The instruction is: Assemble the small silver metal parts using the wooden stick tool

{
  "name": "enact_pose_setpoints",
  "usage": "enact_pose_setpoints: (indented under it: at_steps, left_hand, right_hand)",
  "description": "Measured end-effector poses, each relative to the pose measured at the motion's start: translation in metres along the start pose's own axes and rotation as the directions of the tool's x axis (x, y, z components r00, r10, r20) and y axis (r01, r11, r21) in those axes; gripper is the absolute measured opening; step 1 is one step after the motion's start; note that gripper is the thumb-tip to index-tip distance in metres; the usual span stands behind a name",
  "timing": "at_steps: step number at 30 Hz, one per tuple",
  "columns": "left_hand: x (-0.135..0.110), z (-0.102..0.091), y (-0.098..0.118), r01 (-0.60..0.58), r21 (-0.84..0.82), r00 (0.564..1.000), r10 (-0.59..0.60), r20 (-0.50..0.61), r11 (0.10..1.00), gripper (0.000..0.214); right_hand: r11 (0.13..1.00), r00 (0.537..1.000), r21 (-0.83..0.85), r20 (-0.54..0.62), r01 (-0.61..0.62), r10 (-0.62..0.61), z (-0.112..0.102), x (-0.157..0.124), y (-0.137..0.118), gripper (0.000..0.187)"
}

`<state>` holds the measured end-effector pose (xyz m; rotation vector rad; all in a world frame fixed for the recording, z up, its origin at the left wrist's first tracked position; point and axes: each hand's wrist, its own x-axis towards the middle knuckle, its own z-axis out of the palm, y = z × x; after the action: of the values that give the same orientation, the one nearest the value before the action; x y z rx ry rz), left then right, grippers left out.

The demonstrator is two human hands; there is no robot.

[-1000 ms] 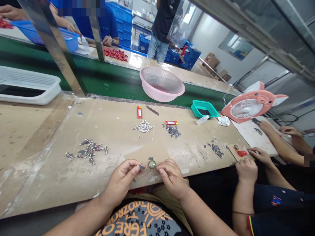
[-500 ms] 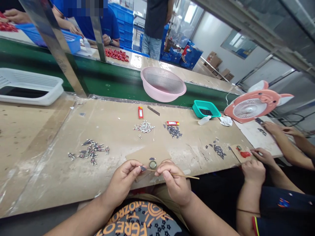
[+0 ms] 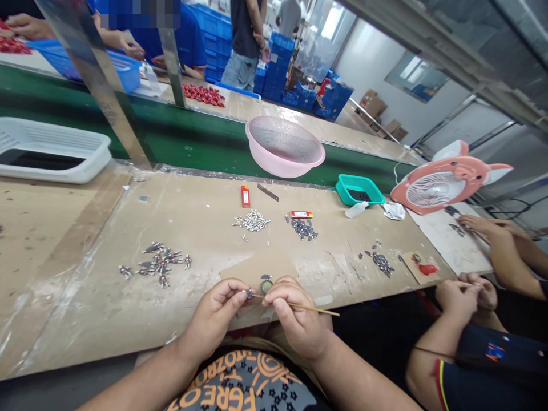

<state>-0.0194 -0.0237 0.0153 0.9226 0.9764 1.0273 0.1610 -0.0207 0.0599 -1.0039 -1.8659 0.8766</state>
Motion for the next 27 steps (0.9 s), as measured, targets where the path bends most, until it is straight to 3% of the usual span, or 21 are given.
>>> enact_pose_setpoints:
  at_steps: [17, 27]
  left_hand:
    - [0.002, -0.004, -0.003, 0.034, -0.189, 0.999, -0.036, -0.005, 0.981, 0.008]
    - [0.004, -0.006, -0.003, 0.017, -0.192, 1.0, -0.015, 0.012, 0.981, 0.008]
  right_hand:
    - [0.981, 0.984, -0.09, 0.062, 0.174, -0.169, -0.001, 0.002, -0.003, 0.019]
    - [0.971, 0.976, -0.116, 0.085, 0.209, -0.2, 0.002, 0.012, -0.008, 0.016]
